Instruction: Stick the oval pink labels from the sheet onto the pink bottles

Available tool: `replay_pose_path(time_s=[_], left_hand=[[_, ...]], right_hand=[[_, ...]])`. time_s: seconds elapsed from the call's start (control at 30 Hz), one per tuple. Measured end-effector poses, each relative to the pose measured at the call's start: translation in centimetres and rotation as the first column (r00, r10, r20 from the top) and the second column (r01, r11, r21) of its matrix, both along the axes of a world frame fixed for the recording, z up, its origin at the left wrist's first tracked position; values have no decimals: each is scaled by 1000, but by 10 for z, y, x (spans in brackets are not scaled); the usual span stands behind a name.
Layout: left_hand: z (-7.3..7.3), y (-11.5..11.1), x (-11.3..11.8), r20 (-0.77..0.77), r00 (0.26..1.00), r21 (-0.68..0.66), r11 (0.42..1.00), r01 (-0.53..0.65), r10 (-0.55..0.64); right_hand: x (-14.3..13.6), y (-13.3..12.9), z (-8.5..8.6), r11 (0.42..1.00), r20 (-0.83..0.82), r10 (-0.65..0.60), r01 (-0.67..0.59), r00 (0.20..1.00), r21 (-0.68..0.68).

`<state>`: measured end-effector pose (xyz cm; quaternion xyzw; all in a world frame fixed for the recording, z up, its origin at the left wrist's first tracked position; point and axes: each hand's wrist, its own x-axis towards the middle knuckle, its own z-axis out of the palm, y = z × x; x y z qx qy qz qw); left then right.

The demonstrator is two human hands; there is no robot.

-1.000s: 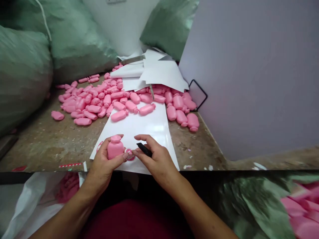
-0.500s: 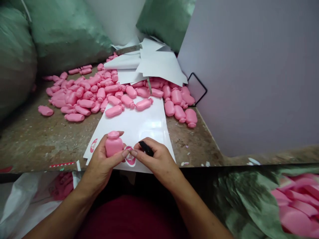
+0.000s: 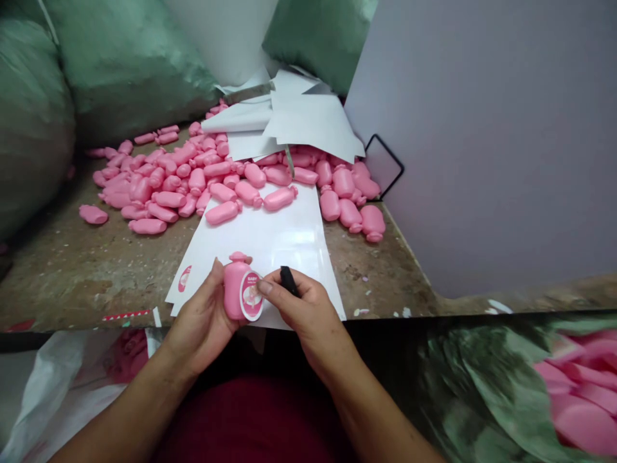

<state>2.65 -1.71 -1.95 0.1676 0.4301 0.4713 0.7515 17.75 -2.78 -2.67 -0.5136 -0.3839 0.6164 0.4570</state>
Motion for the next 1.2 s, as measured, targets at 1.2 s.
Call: replay_pose_path(time_s=[1.2], left_hand=[[8, -10, 8, 49, 999, 5, 1000, -18, 18]], right_hand=[[-16, 4, 5, 999, -94, 26, -29, 995, -23]])
